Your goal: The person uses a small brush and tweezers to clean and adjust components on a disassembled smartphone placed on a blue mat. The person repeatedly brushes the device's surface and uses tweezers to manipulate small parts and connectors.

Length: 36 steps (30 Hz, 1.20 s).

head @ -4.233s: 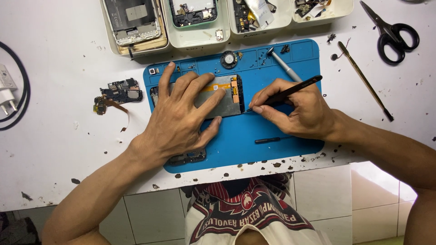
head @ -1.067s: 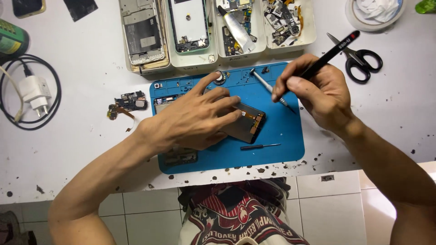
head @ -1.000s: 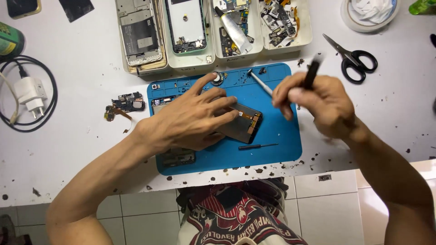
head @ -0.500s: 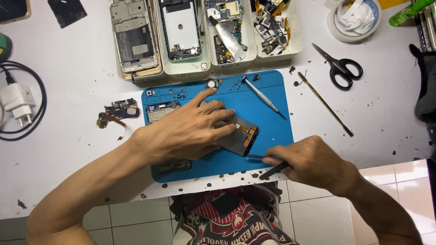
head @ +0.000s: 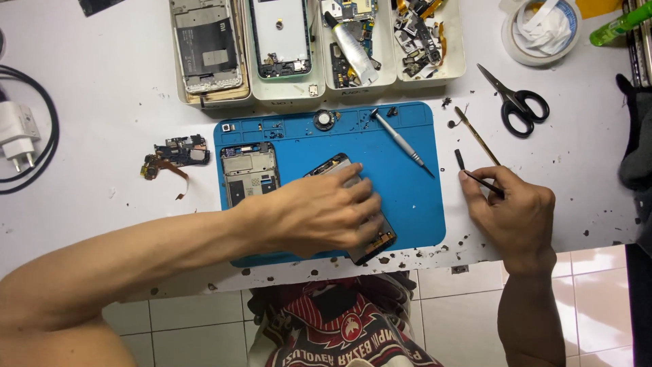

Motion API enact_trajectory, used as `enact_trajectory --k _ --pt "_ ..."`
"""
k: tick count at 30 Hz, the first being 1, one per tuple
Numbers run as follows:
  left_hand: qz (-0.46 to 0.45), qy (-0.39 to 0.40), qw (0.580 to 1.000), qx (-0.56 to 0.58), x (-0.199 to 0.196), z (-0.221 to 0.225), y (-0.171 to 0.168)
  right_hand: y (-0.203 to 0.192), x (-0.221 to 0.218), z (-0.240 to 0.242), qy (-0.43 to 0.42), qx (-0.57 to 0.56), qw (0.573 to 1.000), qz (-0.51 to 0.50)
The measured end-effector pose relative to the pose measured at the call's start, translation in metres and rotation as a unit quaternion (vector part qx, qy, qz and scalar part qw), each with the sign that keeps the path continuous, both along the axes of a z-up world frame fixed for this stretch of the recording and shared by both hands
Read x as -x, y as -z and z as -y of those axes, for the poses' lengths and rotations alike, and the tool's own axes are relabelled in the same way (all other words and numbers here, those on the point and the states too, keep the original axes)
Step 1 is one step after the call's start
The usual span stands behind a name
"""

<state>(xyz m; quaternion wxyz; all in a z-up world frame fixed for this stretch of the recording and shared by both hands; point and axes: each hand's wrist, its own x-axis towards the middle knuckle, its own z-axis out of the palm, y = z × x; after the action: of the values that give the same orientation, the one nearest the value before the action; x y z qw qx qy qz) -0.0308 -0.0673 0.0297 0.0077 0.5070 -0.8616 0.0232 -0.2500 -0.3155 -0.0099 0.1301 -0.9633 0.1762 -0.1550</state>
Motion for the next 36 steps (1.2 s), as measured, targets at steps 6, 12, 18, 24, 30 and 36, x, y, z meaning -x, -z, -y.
enact_trajectory --k 6,12,18,24,30,36 --pt "0.090 -0.012 0.996 0.018 0.019 0.000 0.005 -0.008 -0.005 0.001 0.006 -0.040 0.999 0.017" --pt "0.057 -0.047 0.997 -0.003 0.022 -0.020 0.015 -0.028 -0.018 0.002 -0.094 -0.358 0.919 0.136" --pt "-0.046 -0.065 0.997 0.007 0.012 -0.041 0.013 -0.038 -0.074 -0.028 -0.227 -0.478 0.847 0.053" --pt "-0.141 -0.074 0.987 0.037 0.010 -0.051 0.024 -0.042 -0.114 -0.064 -0.213 -0.544 0.811 -0.007" --pt "-0.190 -0.083 0.976 0.063 0.011 -0.051 0.029 -0.024 -0.125 -0.072 -0.212 -0.494 0.843 0.000" --pt "-0.184 -0.090 0.974 0.097 0.011 -0.050 0.030 -0.013 -0.122 -0.070 -0.220 -0.481 0.848 0.039"
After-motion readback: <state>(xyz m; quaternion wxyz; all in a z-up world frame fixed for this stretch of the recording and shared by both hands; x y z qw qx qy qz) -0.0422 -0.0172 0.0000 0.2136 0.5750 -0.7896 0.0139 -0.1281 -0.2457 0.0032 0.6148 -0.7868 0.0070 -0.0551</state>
